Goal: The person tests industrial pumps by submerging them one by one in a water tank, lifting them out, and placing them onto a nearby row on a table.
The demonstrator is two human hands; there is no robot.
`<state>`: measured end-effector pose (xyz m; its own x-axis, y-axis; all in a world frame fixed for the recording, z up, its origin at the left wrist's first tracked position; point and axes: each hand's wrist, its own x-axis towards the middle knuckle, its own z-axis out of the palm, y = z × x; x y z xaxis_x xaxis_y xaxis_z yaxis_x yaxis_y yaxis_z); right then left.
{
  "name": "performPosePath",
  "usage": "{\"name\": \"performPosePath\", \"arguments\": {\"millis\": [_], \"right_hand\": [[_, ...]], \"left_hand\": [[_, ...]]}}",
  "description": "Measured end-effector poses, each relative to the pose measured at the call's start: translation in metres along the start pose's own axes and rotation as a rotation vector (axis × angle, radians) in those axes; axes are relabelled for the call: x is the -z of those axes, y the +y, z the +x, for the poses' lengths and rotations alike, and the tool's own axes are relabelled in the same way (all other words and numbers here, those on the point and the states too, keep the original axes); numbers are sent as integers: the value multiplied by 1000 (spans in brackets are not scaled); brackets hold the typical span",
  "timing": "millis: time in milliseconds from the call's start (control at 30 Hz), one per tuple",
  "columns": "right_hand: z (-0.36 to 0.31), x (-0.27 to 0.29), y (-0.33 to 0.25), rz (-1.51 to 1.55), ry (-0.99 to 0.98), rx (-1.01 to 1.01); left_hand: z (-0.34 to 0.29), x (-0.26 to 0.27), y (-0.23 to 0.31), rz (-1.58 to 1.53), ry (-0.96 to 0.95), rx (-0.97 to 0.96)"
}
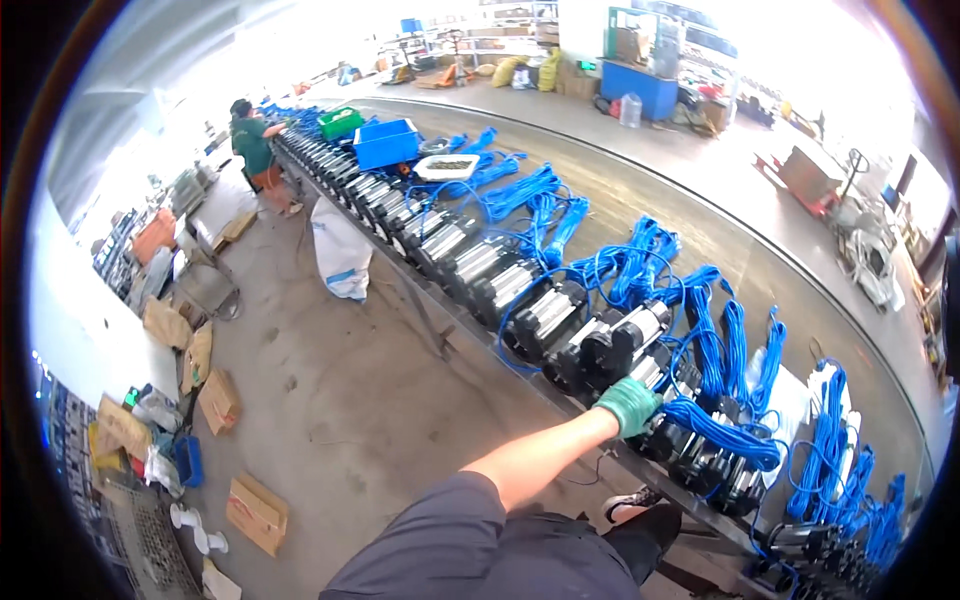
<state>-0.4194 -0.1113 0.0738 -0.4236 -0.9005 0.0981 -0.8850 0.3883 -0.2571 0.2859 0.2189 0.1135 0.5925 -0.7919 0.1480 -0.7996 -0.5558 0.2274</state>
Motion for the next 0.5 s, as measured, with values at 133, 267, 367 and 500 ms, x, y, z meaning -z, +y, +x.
{"name": "performPosePath", "arguments": {"millis": [133, 267, 367, 500], "right_hand": [[3, -3, -26, -17, -6, 46], [7, -6, -40, -16, -15, 66], [9, -7, -43, -32, -23, 78], [7, -8, -42, -42, -16, 80]], "left_hand": [[-11, -8, -7, -43, 43, 22], [-11, -2, -4, -58, 52, 27], [-17, -1, -5, -91, 57, 53], [-18, 12, -8, -191, 25, 63]]}}
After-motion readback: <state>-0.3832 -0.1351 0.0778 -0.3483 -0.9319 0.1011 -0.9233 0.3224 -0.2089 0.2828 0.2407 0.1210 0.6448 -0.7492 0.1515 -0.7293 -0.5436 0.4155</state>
